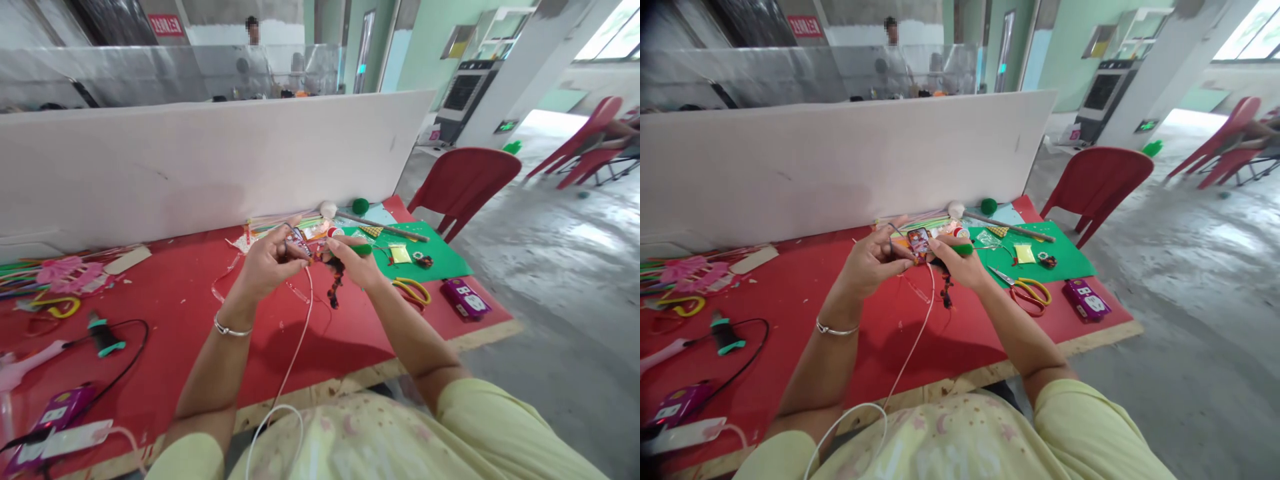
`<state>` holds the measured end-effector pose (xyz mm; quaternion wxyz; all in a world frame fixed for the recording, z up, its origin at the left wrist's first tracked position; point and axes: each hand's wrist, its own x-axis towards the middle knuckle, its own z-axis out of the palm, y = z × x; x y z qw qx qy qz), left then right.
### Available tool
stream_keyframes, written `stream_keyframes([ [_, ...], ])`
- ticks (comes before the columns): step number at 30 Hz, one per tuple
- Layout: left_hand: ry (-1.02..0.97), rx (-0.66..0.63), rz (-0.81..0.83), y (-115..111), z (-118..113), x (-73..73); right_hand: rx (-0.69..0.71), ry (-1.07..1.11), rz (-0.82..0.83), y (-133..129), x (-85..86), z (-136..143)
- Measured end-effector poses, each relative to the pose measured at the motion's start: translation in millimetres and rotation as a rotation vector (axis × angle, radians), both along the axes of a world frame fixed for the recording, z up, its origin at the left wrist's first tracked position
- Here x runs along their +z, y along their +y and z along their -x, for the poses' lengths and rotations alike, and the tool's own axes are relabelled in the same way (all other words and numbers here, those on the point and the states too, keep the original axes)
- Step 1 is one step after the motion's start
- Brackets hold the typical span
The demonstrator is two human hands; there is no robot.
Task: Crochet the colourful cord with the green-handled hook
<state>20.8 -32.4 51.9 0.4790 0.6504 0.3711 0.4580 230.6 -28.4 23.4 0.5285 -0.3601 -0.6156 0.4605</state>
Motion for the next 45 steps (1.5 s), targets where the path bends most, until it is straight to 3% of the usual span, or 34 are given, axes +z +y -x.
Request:
stream_keyframes([
  [6,0.019,0.152,-0.106,-1,-12,-5.8,-0.056,0.162,0.15,4,-12.9,11],
  [16,-0.18,0.095,-0.015,1,-15,-18.2,-0.085,0.172,0.121,4,-15.9,11],
  [19,-0.168,0.17,-0.051,-3,-22,-19.3,-0.145,0.038,-0.011,-2,-16.3,13],
  [22,-0.165,0.277,-0.089,-10,-32,-19.8,-0.29,-0.095,-0.272,-6,-23.1,20],
  [25,-0.29,0.254,-0.027,-13,-37,-19.1,-0.37,-0.009,-0.394,-6,-33.8,30],
  [27,-0.388,0.135,0.098,-12,-34,-16.8,-0.276,0.147,-0.295,-2,-37.2,32],
  [30,-0.413,-0.024,0.266,-8,-23,-10.5,0.037,0.322,-0.03,8,-30.5,26],
  [34,-0.325,-0.044,0.258,-6,-10,-2.9,0.358,0.198,0.1,24,-7.8,6],
  [39,-0.22,-0.024,0.178,-5,0,-0.2,0.385,-0.088,-0.041,33,13.9,-11],
  [45,-0.079,0.095,0.021,-10,6,-1.9,0.35,-0.258,-0.165,29,21.0,-15],
])
